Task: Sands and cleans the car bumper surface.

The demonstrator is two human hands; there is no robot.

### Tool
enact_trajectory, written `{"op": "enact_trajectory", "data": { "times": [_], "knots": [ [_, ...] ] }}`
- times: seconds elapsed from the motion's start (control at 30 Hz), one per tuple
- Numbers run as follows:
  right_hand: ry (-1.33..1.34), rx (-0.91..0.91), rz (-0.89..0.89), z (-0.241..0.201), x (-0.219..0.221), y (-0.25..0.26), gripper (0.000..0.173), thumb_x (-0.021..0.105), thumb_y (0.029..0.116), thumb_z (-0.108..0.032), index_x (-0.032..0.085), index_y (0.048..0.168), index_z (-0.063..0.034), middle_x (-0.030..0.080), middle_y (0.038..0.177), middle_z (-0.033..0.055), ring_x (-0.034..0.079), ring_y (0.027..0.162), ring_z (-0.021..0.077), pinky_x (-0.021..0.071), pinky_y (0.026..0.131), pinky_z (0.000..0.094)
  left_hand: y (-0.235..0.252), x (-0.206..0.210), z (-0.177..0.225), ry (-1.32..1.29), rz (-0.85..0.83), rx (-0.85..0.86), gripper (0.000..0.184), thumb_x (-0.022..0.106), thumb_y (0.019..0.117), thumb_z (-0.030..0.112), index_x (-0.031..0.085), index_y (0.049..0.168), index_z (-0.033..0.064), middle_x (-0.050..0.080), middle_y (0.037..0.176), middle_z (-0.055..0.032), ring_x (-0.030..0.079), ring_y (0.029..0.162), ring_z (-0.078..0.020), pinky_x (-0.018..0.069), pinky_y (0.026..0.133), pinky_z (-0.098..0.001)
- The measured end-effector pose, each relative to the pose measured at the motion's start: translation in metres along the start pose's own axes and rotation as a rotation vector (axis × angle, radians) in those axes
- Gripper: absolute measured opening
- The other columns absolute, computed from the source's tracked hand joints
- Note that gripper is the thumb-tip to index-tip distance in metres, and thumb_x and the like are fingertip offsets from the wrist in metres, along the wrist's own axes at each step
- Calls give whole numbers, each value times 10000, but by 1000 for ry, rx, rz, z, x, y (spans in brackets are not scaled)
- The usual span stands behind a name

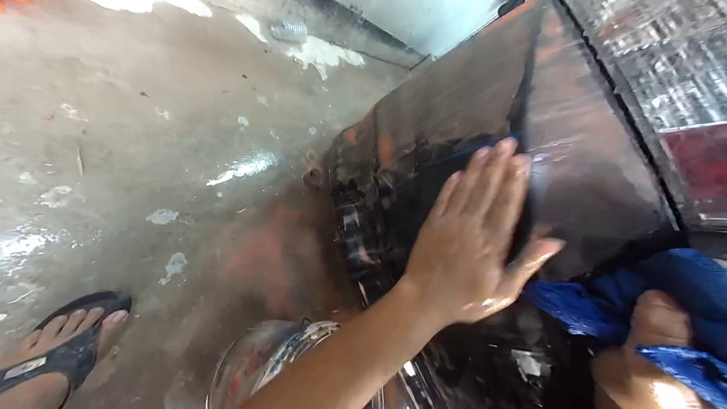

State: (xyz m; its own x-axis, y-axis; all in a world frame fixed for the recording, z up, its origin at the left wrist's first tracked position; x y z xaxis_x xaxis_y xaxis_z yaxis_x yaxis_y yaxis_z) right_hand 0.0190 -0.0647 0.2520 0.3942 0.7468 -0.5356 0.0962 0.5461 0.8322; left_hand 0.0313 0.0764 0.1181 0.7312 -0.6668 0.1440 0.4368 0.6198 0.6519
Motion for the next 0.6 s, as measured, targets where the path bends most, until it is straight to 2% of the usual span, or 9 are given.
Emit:
{"op": "enact_trajectory", "data": {
  "times": [0.1, 0.2, 0.27, 0.3, 0.4, 0.5, 0.57, 0.6],
  "knots": [
    [25, -53, -30, -4, 4, 7, 283, 599, 871, 13, 592, 1102, 176, 680, 1103, 235, 667, 1113, 261, 529, 1039, 386, -50, 5, -3, -1, 12, -75, 748, 253, 1068, 507, 310, 1577, -38, 238, 1675, -201, 169, 1575, -320, 201, 1285, -535],
    [-2, -57, -24, -4, 6, 9, 274, 599, 862, 19, 588, 1073, 194, 671, 1085, 264, 667, 1103, 277, 531, 1030, 378, -11, -1, -11, 6, 23, -66, 697, 274, 1073, 463, 365, 1554, -34, 294, 1653, -205, 230, 1559, -309, 232, 1267, -509],
    [-7, -43, -1, -4, 5, 6, 286, 605, 858, 29, 593, 1078, 212, 680, 1073, 272, 682, 1078, 282, 548, 1009, 383, 12, -4, -14, -5, -4, -87, 718, 251, 1064, 455, 262, 1595, -29, 181, 1694, -182, 127, 1584, -283, 161, 1288, -499],
    [-6, -40, -3, -4, 4, 5, 291, 610, 863, 17, 592, 1085, 204, 682, 1081, 261, 681, 1085, 275, 546, 1012, 384, 8, -4, -8, -20, -11, -94, 727, 255, 1062, 456, 230, 1604, -27, 145, 1704, -174, 93, 1590, -276, 143, 1295, -503],
    [-28, -46, -20, -3, 7, 9, 289, 608, 865, 7, 595, 1099, 176, 676, 1107, 234, 663, 1113, 246, 526, 1037, 362, -25, 1, 12, -64, -12, -36, 753, 235, 1068, 516, 312, 1580, -31, 229, 1684, -179, 154, 1580, -298, 189, 1290, -526],
    [-23, -53, -9, -1, 7, 10, 292, 616, 862, 8, 601, 1091, 188, 677, 1107, 258, 667, 1115, 270, 528, 1037, 378, -4, 0, -1, -35, -19, -21, 701, 286, 1075, 487, 351, 1571, -4, 269, 1674, -161, 206, 1569, -270, 215, 1274, -498],
    [-7, -58, 1, -3, 6, 8, 297, 625, 868, -10, 596, 1093, 181, 682, 1105, 252, 669, 1117, 283, 537, 1025, 389, 13, -3, -6, -29, -24, -58, 717, 252, 1067, 467, 269, 1598, -16, 186, 1698, -164, 125, 1585, -270, 161, 1288, -493],
    [-12, -60, 5, -5, 4, 6, 310, 627, 863, -18, 592, 1101, 178, 683, 1113, 249, 668, 1121, 288, 536, 1025, 396, 7, -3, 1, -46, -23, -62, 729, 249, 1062, 464, 246, 1600, -28, 159, 1702, -172, 96, 1589, -281, 146, 1293, -503]
  ]
}}
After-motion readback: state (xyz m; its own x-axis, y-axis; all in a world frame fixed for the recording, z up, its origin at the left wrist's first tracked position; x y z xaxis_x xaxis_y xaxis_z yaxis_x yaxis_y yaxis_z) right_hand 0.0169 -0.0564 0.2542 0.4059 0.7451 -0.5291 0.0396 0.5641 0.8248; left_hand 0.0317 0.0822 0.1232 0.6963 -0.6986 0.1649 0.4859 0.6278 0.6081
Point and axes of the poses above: each hand's wrist, its own y-axis towards the middle knuckle, its own x-axis out of the palm, z = x × y, the point moved 9 cm from there along y, towards the middle knuckle
